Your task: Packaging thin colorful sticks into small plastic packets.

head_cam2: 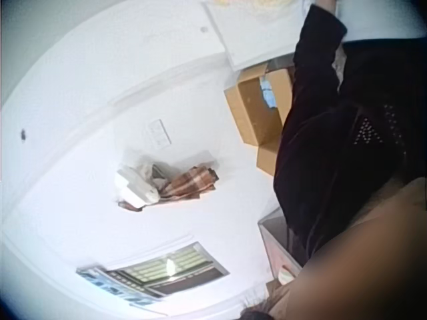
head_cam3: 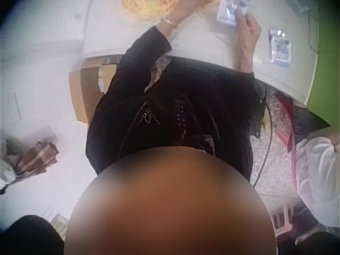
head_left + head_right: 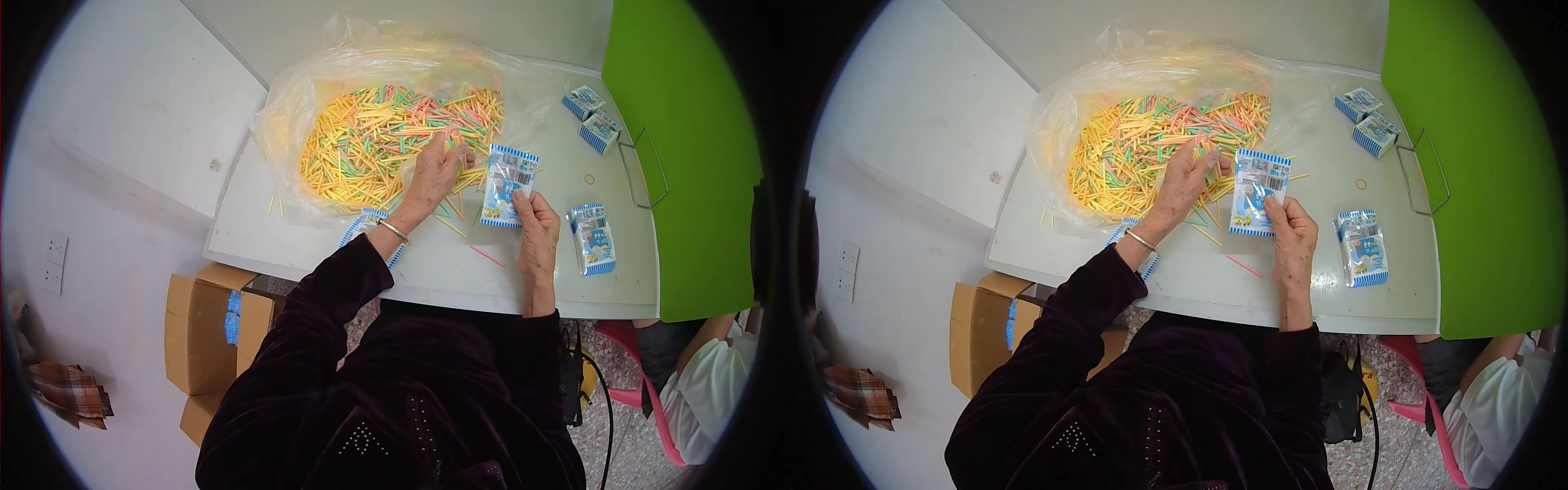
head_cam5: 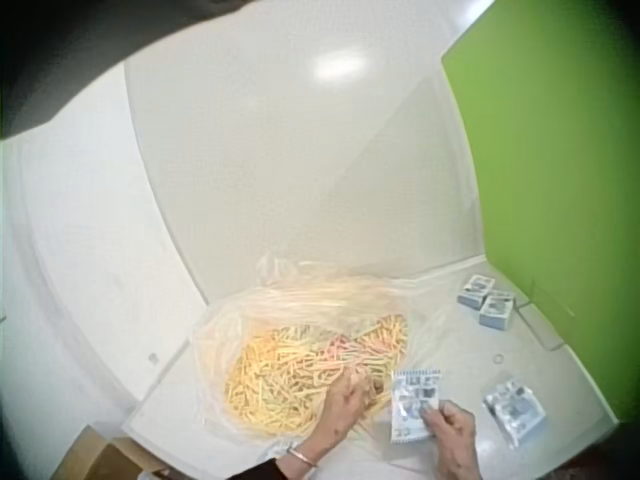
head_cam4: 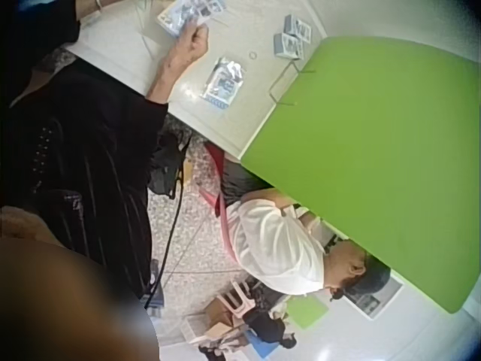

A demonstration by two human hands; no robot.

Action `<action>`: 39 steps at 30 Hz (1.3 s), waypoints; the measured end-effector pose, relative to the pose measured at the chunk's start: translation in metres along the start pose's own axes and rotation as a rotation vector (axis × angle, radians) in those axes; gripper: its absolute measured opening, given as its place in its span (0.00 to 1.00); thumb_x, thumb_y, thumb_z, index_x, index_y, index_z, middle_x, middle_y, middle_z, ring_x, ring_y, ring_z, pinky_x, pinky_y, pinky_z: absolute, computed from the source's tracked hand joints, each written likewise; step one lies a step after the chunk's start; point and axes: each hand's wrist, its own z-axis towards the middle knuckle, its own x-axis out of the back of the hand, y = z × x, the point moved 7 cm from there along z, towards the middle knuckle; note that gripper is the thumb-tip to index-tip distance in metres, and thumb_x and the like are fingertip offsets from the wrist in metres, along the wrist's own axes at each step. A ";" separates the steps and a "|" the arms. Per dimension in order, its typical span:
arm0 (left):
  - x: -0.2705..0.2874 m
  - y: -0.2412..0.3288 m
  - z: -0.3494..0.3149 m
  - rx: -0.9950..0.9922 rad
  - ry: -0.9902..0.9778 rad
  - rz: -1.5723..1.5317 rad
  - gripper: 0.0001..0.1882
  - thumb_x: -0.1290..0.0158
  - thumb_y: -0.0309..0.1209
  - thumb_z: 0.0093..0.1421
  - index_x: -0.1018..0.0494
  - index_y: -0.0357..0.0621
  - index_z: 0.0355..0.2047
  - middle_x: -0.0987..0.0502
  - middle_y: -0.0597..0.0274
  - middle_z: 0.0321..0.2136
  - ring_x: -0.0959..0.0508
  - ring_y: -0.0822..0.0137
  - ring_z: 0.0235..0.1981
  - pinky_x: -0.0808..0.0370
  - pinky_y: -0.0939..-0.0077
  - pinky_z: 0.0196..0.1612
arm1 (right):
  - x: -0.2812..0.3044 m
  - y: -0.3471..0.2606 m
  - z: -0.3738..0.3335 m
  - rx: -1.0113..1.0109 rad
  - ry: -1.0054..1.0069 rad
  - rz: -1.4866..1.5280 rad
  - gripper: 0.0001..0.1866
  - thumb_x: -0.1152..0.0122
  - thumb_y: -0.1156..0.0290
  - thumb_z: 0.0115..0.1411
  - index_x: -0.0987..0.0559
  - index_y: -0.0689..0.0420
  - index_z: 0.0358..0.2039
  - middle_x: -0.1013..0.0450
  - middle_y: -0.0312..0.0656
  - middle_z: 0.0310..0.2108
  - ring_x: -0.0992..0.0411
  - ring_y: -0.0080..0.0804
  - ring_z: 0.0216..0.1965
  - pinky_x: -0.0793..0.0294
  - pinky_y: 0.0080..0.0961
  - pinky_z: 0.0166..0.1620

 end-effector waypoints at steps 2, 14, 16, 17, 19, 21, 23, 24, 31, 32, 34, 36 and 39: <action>0.002 -0.004 0.000 0.003 0.002 0.043 0.11 0.55 0.31 0.64 0.35 0.34 0.41 0.23 0.58 0.30 0.24 0.73 0.31 0.26 0.79 0.38 | -0.004 -0.003 -0.003 -0.015 -0.008 -0.009 0.11 0.43 0.67 0.60 0.23 0.63 0.33 0.29 0.29 0.25 0.37 0.09 0.26 0.39 0.09 0.31; 0.002 0.023 0.000 0.045 -0.043 -0.360 0.13 0.58 0.34 0.65 0.34 0.34 0.35 0.25 0.59 0.26 0.24 0.71 0.29 0.26 0.77 0.34 | -0.006 0.002 -0.010 -0.144 -0.112 -0.145 0.10 0.43 0.67 0.59 0.22 0.63 0.31 0.29 0.28 0.23 0.37 0.10 0.24 0.39 0.10 0.30; 0.000 0.026 -0.001 0.168 -0.049 -0.559 0.14 0.59 0.37 0.66 0.34 0.35 0.35 0.25 0.58 0.27 0.23 0.68 0.32 0.25 0.77 0.35 | -0.004 0.003 -0.009 -0.146 -0.153 -0.181 0.10 0.43 0.68 0.59 0.21 0.63 0.31 0.29 0.29 0.23 0.37 0.11 0.24 0.39 0.10 0.30; -0.001 0.032 -0.001 0.171 -0.050 -0.560 0.14 0.59 0.37 0.66 0.34 0.35 0.35 0.25 0.58 0.27 0.23 0.68 0.32 0.25 0.77 0.35 | -0.005 0.004 -0.009 -0.144 -0.197 -0.217 0.11 0.43 0.68 0.59 0.21 0.63 0.31 0.28 0.29 0.23 0.36 0.11 0.24 0.39 0.10 0.30; -0.002 0.050 -0.004 0.194 -0.013 -0.667 0.16 0.60 0.39 0.67 0.34 0.36 0.35 0.26 0.56 0.29 0.22 0.66 0.34 0.24 0.76 0.36 | -0.008 0.000 -0.011 -0.150 -0.223 -0.230 0.11 0.44 0.68 0.60 0.21 0.64 0.31 0.28 0.29 0.23 0.36 0.11 0.25 0.38 0.11 0.31; -0.007 0.064 -0.006 0.168 -0.031 -0.711 0.17 0.61 0.40 0.67 0.34 0.36 0.34 0.26 0.56 0.29 0.22 0.65 0.35 0.23 0.76 0.36 | -0.009 0.001 -0.012 -0.155 -0.252 -0.243 0.11 0.44 0.68 0.60 0.21 0.64 0.31 0.28 0.29 0.23 0.36 0.11 0.25 0.38 0.11 0.31; -0.009 0.074 -0.009 0.139 -0.045 -0.755 0.18 0.61 0.42 0.67 0.34 0.36 0.34 0.26 0.56 0.30 0.22 0.65 0.35 0.23 0.76 0.36 | -0.008 0.006 -0.013 -0.165 -0.284 -0.239 0.12 0.44 0.68 0.60 0.21 0.65 0.31 0.28 0.30 0.23 0.35 0.11 0.25 0.38 0.11 0.31; -0.010 0.079 -0.010 0.115 -0.067 -0.714 0.19 0.62 0.43 0.67 0.34 0.37 0.34 0.26 0.57 0.29 0.22 0.66 0.35 0.23 0.75 0.37 | -0.008 0.005 -0.013 -0.167 -0.286 -0.240 0.12 0.44 0.68 0.60 0.21 0.65 0.31 0.28 0.30 0.23 0.35 0.11 0.25 0.38 0.11 0.31; -0.020 0.079 -0.020 0.013 -0.195 -0.503 0.21 0.64 0.45 0.67 0.34 0.37 0.33 0.25 0.58 0.27 0.23 0.66 0.35 0.29 0.73 0.45 | -0.012 0.001 -0.019 -0.238 -0.345 -0.191 0.12 0.44 0.67 0.59 0.21 0.65 0.31 0.28 0.31 0.22 0.35 0.13 0.24 0.36 0.13 0.29; -0.020 0.078 -0.020 0.015 -0.195 -0.502 0.21 0.64 0.45 0.67 0.34 0.37 0.33 0.25 0.58 0.27 0.23 0.66 0.35 0.29 0.73 0.45 | -0.013 0.001 -0.020 -0.257 -0.353 -0.205 0.12 0.44 0.67 0.60 0.22 0.65 0.30 0.28 0.30 0.21 0.35 0.13 0.24 0.37 0.13 0.29; -0.019 0.077 -0.018 0.014 -0.186 -0.525 0.21 0.64 0.45 0.67 0.34 0.36 0.34 0.25 0.57 0.28 0.24 0.67 0.35 0.30 0.73 0.45 | -0.013 0.002 -0.021 -0.252 -0.363 -0.200 0.12 0.44 0.67 0.60 0.22 0.64 0.30 0.29 0.30 0.21 0.35 0.13 0.24 0.37 0.13 0.28; -0.018 0.079 -0.018 0.018 -0.181 -0.531 0.21 0.64 0.45 0.67 0.34 0.36 0.34 0.24 0.56 0.29 0.24 0.68 0.35 0.30 0.73 0.45 | -0.012 0.003 -0.021 -0.247 -0.372 -0.196 0.12 0.44 0.67 0.60 0.22 0.64 0.29 0.29 0.30 0.21 0.35 0.13 0.23 0.37 0.13 0.28; -0.020 0.079 -0.024 0.003 -0.183 -0.510 0.21 0.64 0.44 0.67 0.34 0.35 0.35 0.24 0.55 0.30 0.25 0.69 0.35 0.30 0.74 0.45 | -0.013 0.000 -0.022 -0.260 -0.393 -0.176 0.12 0.44 0.66 0.60 0.22 0.64 0.29 0.29 0.30 0.21 0.36 0.13 0.23 0.37 0.13 0.28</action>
